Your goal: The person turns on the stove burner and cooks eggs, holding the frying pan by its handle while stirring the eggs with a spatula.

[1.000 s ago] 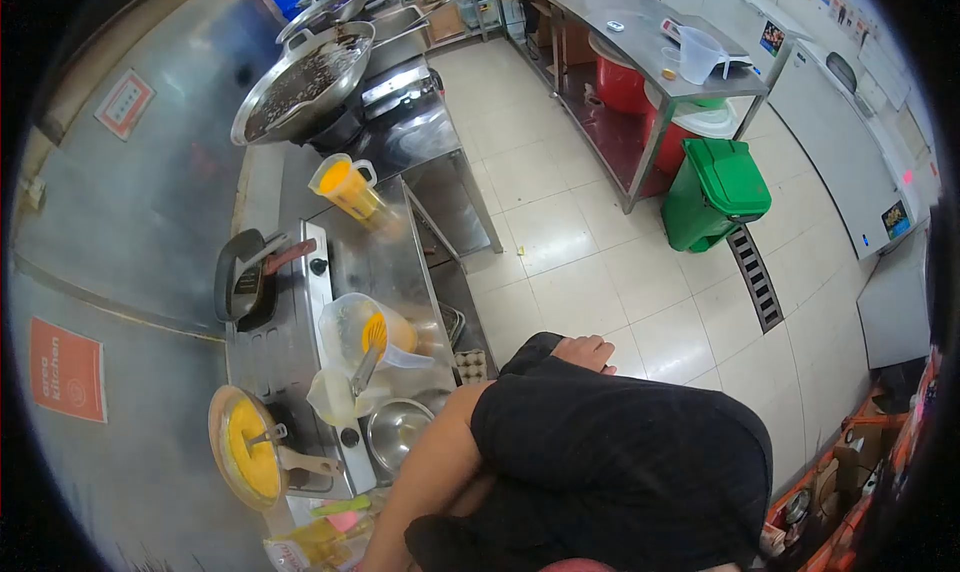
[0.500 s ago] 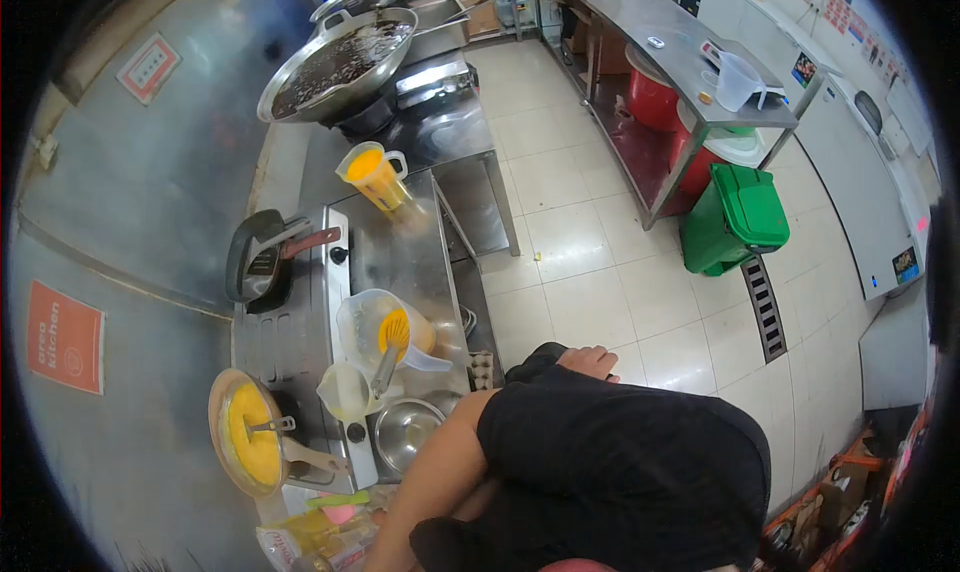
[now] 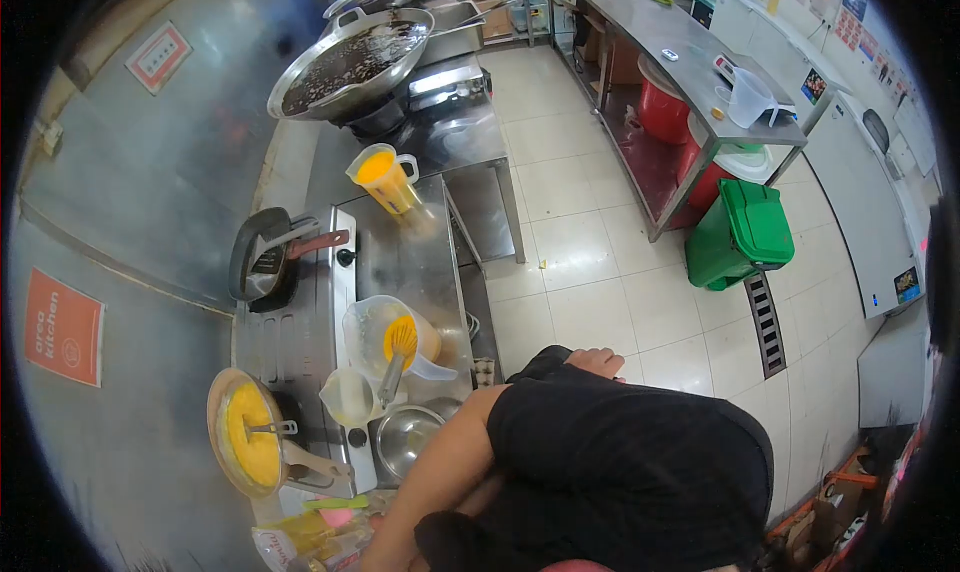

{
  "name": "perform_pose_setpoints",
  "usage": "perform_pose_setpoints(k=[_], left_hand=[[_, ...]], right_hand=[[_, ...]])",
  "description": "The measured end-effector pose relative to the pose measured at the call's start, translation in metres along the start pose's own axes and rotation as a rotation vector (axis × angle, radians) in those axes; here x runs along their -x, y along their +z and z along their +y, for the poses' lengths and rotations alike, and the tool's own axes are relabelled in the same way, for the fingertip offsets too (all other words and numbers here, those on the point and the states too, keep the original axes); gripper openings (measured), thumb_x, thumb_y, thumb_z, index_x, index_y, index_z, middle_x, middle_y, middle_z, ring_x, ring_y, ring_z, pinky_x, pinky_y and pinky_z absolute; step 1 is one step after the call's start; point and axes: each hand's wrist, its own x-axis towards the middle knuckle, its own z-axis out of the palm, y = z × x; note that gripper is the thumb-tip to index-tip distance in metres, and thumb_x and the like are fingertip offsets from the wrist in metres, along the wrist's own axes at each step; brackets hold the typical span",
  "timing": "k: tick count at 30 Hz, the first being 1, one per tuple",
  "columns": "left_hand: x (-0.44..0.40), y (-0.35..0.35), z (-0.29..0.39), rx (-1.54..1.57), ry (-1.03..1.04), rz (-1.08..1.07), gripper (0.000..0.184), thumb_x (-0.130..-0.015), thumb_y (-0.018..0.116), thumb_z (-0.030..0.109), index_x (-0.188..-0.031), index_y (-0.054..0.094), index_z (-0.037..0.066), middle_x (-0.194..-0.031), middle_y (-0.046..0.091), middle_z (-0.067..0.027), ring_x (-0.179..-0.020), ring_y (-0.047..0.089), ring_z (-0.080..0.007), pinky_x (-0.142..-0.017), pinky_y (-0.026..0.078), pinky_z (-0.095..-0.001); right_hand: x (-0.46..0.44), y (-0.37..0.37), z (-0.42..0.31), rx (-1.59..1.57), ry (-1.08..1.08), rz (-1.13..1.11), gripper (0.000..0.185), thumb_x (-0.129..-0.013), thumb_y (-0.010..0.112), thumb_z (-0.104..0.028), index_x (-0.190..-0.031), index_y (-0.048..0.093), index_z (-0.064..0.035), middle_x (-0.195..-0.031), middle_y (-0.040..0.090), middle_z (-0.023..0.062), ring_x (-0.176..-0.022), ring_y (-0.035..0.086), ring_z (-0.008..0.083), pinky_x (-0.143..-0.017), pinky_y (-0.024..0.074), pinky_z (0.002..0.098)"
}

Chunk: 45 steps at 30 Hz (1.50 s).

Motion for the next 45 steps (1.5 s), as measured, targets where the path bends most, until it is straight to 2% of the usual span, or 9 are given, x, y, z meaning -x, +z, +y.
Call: perform_pose_setpoints(k=[27,31,32,33,34,36,39,43,45], left_hand=[[0.040,-0.033,0.018,-0.004,-0.105,0.348,0.028,-0.081,0.061,0.023,-0.102,0.057,0.004,-0.092,0.059,-0.0127,-0.087,0.057,-0.0291,-0.073,0.046,-0.0376],[0.082,-0.063,0.039,0.046,-0.137,0.626,0.028,-0.081,0.062,0.022,-0.102,0.057,0.005,-0.091,0.059,-0.0125,-0.086,0.057,-0.0291,-0.073,0.046,-0.0374],[0.096,-0.068,0.046,0.072,-0.161,0.713,0.028,-0.081,0.062,0.022,-0.102,0.058,0.005,-0.091,0.059,-0.0125,-0.086,0.057,-0.0291,-0.073,0.046,-0.0373],[0.114,-0.078,0.054,0.092,-0.187,0.819,0.028,-0.081,0.062,0.022,-0.102,0.058,0.005,-0.091,0.059,-0.0125,-0.086,0.057,-0.0291,-0.073,0.046,-0.0373],[0.133,-0.084,0.063,0.063,-0.282,0.912,0.028,-0.081,0.062,0.022,-0.102,0.058,0.005,-0.091,0.059,-0.0125,-0.086,0.057,-0.0291,-0.073,0.046,-0.0373],[0.177,-0.091,0.092,0.244,-0.342,1.096,0.024,-0.078,0.065,0.013,-0.100,0.060,0.005,-0.084,0.060,-0.0105,-0.077,0.058,-0.0274,-0.069,0.046,-0.0362],[0.227,-0.072,0.118,0.018,-0.633,1.558,0.011,-0.079,0.062,0.005,-0.090,0.061,0.003,-0.078,0.061,-0.0104,-0.068,0.059,-0.0216,-0.058,0.045,-0.0316],[0.258,-0.038,0.094,0.122,-0.907,2.526,0.011,-0.086,0.055,0.009,-0.094,0.056,0.002,-0.079,0.057,-0.0040,-0.071,0.054,-0.0133,-0.066,0.044,-0.0259],[0.271,-0.036,0.072,0.037,-0.968,2.629,0.014,-0.087,0.054,0.011,-0.097,0.054,0.002,-0.080,0.055,-0.0029,-0.072,0.052,-0.0123,-0.067,0.043,-0.0247]], right_hand=[[0.007,-0.005,-0.016,0.147,-0.028,-0.079,0.049,-0.076,0.064,-0.045,-0.095,0.063,0.0007,-0.089,0.065,0.0162,-0.086,0.062,0.0268,-0.072,0.0474,0.0384],[0.031,-0.045,-0.016,0.176,-0.051,-0.056,0.049,-0.076,0.063,-0.045,-0.094,0.063,0.0004,-0.088,0.065,0.0164,-0.086,0.062,0.0272,-0.071,0.0474,0.0386],[0.041,-0.072,-0.002,0.057,-0.116,-0.135,0.034,-0.075,0.065,-0.027,-0.100,0.061,-0.0038,-0.087,0.066,0.0087,-0.079,0.063,0.0246,-0.071,0.0478,0.0359],[0.061,-0.077,0.013,0.032,-0.149,0.170,0.027,-0.074,0.065,-0.025,-0.095,0.064,-0.0093,-0.082,0.066,0.0086,-0.075,0.063,0.0280,-0.065,0.0471,0.0377],[0.074,-0.104,0.005,-0.055,0.109,0.075,0.031,-0.074,0.067,-0.030,-0.097,0.063,-0.0087,-0.080,0.065,0.0098,-0.074,0.063,0.0272,-0.063,0.0473,0.0363],[0.095,-0.133,0.028,0.171,0.074,0.193,0.044,-0.075,0.069,-0.036,-0.102,0.059,-0.0033,-0.082,0.064,0.0127,-0.077,0.063,0.0281,-0.064,0.0477,0.0358],[0.102,-0.170,0.045,0.448,0.332,0.188,0.044,-0.073,0.070,-0.034,-0.100,0.058,-0.0016,-0.078,0.062,0.0110,-0.076,0.062,0.0272,-0.068,0.0466,0.0348],[0.084,-0.168,0.096,0.607,0.486,0.117,0.047,-0.076,0.064,-0.043,-0.103,0.055,-0.0051,-0.086,0.061,0.0128,-0.089,0.060,0.0296,-0.072,0.0465,0.0392],[0.069,-0.153,0.139,0.708,0.411,0.170,0.050,-0.076,0.064,-0.043,-0.104,0.054,-0.0025,-0.088,0.061,0.0146,-0.089,0.060,0.0301,-0.072,0.0470,0.0402]])
